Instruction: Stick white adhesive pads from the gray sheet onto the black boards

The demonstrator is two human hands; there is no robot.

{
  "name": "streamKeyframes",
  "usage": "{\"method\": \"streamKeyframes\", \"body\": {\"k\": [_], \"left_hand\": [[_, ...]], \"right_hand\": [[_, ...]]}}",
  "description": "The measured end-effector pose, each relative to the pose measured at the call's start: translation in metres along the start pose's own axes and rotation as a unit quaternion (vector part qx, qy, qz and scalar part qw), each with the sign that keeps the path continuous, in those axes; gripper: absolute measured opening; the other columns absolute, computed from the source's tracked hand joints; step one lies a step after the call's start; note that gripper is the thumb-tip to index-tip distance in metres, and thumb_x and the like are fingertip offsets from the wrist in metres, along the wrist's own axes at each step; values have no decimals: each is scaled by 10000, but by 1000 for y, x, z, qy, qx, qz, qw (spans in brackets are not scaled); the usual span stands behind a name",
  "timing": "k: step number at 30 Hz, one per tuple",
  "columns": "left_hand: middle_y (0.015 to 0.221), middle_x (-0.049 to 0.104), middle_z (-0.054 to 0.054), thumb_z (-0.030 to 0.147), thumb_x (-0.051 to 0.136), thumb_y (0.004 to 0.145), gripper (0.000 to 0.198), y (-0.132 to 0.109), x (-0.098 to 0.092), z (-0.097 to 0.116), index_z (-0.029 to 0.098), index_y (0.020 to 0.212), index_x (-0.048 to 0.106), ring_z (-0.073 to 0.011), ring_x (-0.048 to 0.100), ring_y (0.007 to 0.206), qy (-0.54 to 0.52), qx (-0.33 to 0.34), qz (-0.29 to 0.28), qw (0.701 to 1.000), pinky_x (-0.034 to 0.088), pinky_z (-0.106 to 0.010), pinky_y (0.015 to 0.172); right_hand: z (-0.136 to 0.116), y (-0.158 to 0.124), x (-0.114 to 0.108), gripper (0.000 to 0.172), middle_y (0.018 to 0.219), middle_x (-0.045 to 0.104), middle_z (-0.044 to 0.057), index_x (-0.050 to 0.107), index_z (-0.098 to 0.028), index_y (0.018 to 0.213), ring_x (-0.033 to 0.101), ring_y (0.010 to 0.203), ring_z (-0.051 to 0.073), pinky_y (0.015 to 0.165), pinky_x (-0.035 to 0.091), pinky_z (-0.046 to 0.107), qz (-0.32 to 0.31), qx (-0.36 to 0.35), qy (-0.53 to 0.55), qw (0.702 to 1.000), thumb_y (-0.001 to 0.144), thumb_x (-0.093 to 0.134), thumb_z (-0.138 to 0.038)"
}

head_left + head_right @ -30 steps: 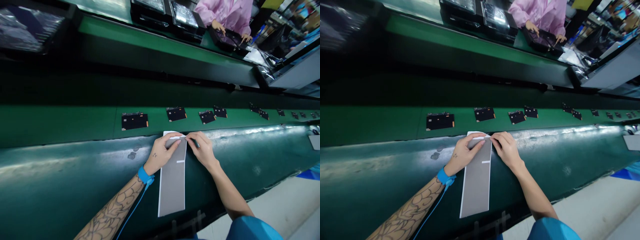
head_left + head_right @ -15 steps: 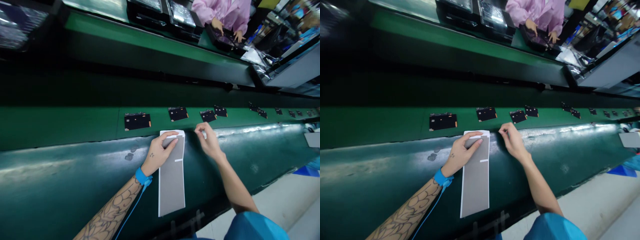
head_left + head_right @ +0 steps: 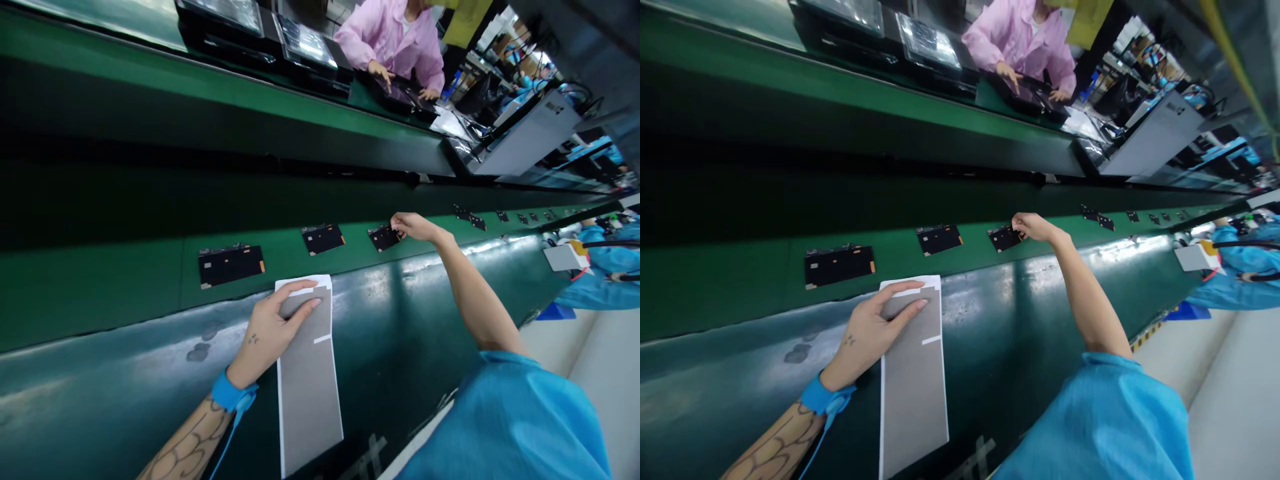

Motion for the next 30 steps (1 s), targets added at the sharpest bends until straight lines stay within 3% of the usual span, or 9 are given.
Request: {"method": "streamKeyframes", "body": {"k": [7,14,19,21,24,27,30], "left_hand": [[1238,812,-71,550,709,967,369,1,-1,3,251,1169,786,-305,780,1123,3,15,-2,1000,640,-405,980],[1238,812,-75,551,709,975,367,0,-1,3,253,1174,788,-308,787,1099,13,20,-4,1000,652,-394,925],[1246,810,-75,521,716,978,347,1,-1,3,246,1177,786,-306,781,1115,5,18,-8,1000,636,-408,985],[1245,810,-78,503,723,977,338,1,0,3,240,1179,784,-305,778,1125,-5,19,-5,1000,627,-418,1019],[1241,810,-73,447,729,978,306,0,2,5,237,1195,778,-296,776,1133,-23,25,-3,999,618,-423,1048],[1232,811,-63,380,738,974,272,0,4,7,244,1207,776,-285,775,1134,-38,35,-7,999,617,-417,1053],[1211,813,-60,356,748,975,259,0,5,9,246,1208,776,-279,770,1140,-51,38,1,998,612,-416,1063]], "right_hand": [[0,5,-4,124,828,643,16,619,-207,953,636,686,170,616,471,256,-23,-12,-31,999,986,601,-325],[4,7,-1,123,792,635,7,636,-209,918,588,664,170,650,432,275,0,-27,-59,998,957,621,-325],[11,-1,-4,207,831,638,11,599,-209,1004,563,699,177,702,424,294,81,-22,-64,994,942,676,-391],[3,-11,1,284,875,645,22,575,-205,1055,558,723,180,723,437,303,167,-13,-49,985,950,687,-444],[-35,-37,32,301,945,666,52,596,-199,1075,589,778,188,718,464,311,308,-35,18,951,1023,628,-494],[-102,-63,98,241,1001,687,59,681,-223,1149,648,855,200,698,504,312,262,-139,61,953,1077,622,-445],[-160,-85,150,165,1108,700,74,735,-270,1214,681,1002,229,851,579,384,232,-229,44,944,1076,672,-334]]}}
Point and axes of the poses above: each hand's wrist, its own y-axis towards the middle knuckle, its own x-axis out of the palm, z = x × y, the point moved 4 cm from there along y, towards the middle knuckle
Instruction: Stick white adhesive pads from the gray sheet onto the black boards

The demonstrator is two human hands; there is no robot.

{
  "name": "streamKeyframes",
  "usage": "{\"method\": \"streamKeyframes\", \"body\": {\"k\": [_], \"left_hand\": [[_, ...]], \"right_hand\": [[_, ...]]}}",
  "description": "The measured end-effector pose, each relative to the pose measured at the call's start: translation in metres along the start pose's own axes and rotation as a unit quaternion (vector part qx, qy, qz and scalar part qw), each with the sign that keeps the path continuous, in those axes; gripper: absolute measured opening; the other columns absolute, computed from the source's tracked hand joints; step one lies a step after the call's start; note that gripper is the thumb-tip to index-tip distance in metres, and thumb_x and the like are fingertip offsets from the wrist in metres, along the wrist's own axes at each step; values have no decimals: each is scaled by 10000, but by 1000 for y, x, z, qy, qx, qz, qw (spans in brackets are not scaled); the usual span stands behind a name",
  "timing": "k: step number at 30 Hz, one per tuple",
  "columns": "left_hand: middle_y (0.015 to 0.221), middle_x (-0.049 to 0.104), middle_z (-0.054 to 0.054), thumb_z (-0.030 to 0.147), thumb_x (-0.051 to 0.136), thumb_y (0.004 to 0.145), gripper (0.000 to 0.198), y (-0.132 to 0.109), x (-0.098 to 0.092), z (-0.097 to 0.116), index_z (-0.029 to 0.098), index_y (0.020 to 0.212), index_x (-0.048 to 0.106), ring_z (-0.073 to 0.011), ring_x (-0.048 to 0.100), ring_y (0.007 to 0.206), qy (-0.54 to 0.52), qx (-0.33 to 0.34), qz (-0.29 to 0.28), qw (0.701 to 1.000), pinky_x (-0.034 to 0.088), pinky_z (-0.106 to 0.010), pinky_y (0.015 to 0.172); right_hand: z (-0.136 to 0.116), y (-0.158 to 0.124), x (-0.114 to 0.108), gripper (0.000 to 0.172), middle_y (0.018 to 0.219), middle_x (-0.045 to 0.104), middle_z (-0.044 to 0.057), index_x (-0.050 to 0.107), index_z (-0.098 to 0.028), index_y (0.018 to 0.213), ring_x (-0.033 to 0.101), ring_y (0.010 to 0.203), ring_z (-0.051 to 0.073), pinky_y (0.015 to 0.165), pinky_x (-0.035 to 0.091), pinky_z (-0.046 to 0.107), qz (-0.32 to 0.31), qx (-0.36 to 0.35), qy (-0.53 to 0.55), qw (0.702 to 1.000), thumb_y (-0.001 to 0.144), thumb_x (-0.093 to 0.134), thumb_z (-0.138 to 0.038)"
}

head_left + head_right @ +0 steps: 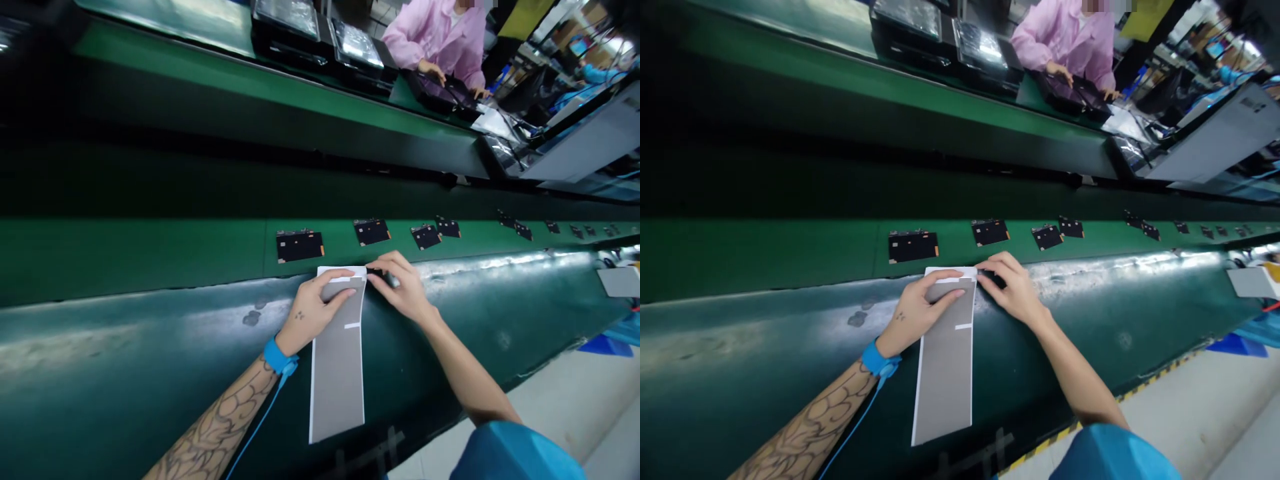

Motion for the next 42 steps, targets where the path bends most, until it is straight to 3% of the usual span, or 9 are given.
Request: {"method": "streamKeyframes", "body": {"k": [4,16,22,24,27,31,33,36,42], "left_hand": [[1206,813,-58,332,734,988,236,0,1,2,247,1204,777,-268,768,1145,-17,3,9,1000,612,-411,1064],[1201,816,-64,318,725,981,227,0,4,2,231,1184,779,-276,773,1136,-20,0,22,1000,614,-418,1044],[1229,810,-67,323,715,984,237,0,3,1,232,1195,772,-287,758,1189,-17,-9,27,999,599,-433,1075],[1240,807,-67,335,710,986,240,0,2,1,236,1196,772,-290,758,1189,-12,-16,25,999,603,-432,1065],[1252,804,-65,373,710,988,246,-1,0,-1,243,1187,773,-295,759,1184,2,-24,25,999,608,-430,1051],[1254,803,-62,425,714,984,271,-1,-2,-5,250,1182,775,-301,762,1171,24,-19,19,999,612,-415,1020],[1252,804,-57,449,711,984,285,-1,-3,-8,255,1182,776,-303,770,1146,34,-18,13,999,620,-399,971],[1240,810,-50,490,713,980,314,-1,-4,-12,267,1190,779,-303,783,1089,52,-16,9,998,624,-379,893],[1279,799,-42,499,704,992,325,-3,-4,-15,275,1215,776,-310,764,1159,70,-17,1,997,604,-380,933]], "right_hand": [[-27,-5,22,167,1077,697,69,753,-283,1208,688,993,227,871,603,412,25,-54,-5,998,1081,654,-240],[-26,-1,17,64,1082,658,67,643,-250,1122,652,898,203,799,575,361,-47,7,-2,999,1112,580,-257],[-28,-5,19,84,1085,660,72,639,-256,1109,644,924,218,835,556,385,-38,9,-1,999,1122,557,-271],[-13,1,1,102,1066,662,72,646,-246,1072,638,938,219,832,551,380,-16,23,20,999,1116,578,-308],[41,18,-56,214,1038,667,66,650,-228,1019,633,929,215,821,538,367,11,81,36,996,1073,645,-435],[138,32,-143,450,879,663,38,657,-206,975,605,805,197,735,516,330,-84,242,35,966,902,776,-634],[172,34,-168,500,856,674,45,669,-194,939,609,790,195,716,515,323,-141,293,18,946,831,819,-658],[200,36,-176,490,841,685,47,695,-181,918,616,746,184,668,508,308,-185,317,12,930,790,848,-628],[219,39,-172,470,773,651,21,676,-181,889,644,726,191,668,532,319,-186,330,18,925,750,858,-591]]}}
Point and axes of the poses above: each hand's wrist, its own y-axis towards the middle knuckle, its own x-axis out of the palm, z = x × y, the point moved 4 cm from there along y, towards the middle knuckle
